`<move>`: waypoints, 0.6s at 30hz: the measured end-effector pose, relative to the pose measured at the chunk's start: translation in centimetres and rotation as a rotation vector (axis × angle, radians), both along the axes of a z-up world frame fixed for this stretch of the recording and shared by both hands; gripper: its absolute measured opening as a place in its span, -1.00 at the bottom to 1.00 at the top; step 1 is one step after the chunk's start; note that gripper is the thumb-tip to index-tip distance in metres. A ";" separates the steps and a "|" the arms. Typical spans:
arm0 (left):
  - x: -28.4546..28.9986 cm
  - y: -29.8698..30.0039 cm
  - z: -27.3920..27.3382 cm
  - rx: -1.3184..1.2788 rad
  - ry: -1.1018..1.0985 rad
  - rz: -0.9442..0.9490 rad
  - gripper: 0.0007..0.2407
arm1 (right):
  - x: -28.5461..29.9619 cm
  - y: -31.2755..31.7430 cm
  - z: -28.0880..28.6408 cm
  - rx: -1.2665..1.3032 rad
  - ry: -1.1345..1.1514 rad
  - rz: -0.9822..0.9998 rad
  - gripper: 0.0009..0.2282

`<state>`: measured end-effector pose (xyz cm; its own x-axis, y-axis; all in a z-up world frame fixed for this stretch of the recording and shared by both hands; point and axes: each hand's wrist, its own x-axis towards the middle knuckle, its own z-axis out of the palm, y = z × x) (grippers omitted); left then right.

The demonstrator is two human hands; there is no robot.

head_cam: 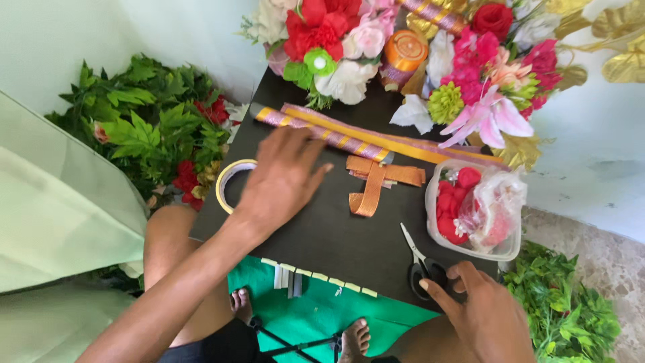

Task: The person wraps a decorative tube with patterned paper and gold ribbon using their hands, then uses scissors to cut a length of adhesive tape and applies a piece of orange ribbon to the end of the tube.

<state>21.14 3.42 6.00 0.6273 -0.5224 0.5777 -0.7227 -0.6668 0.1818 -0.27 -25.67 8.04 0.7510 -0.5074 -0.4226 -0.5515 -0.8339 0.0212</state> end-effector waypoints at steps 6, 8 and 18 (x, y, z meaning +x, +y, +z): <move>4.7 -7.2 -2.4 0.366 -0.296 -0.019 -0.81 | 0.0 0.0 0.2 0.115 -0.037 -0.089 -0.57; 6.3 -8.3 -3.3 0.423 -0.197 -0.116 -0.86 | 0.0 0.0 -0.2 0.120 -0.018 -0.123 -0.57; 9.9 -9.4 -6.0 0.582 -0.039 -0.266 -0.90 | 0.3 1.5 2.1 0.019 0.252 -0.184 -0.57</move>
<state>31.08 -6.03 0.00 0.4170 -0.8924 0.1723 -0.8760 -0.4452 -0.1856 0.01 -24.17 10.12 0.5180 -0.6151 -0.5945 -0.6726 -0.7222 0.1611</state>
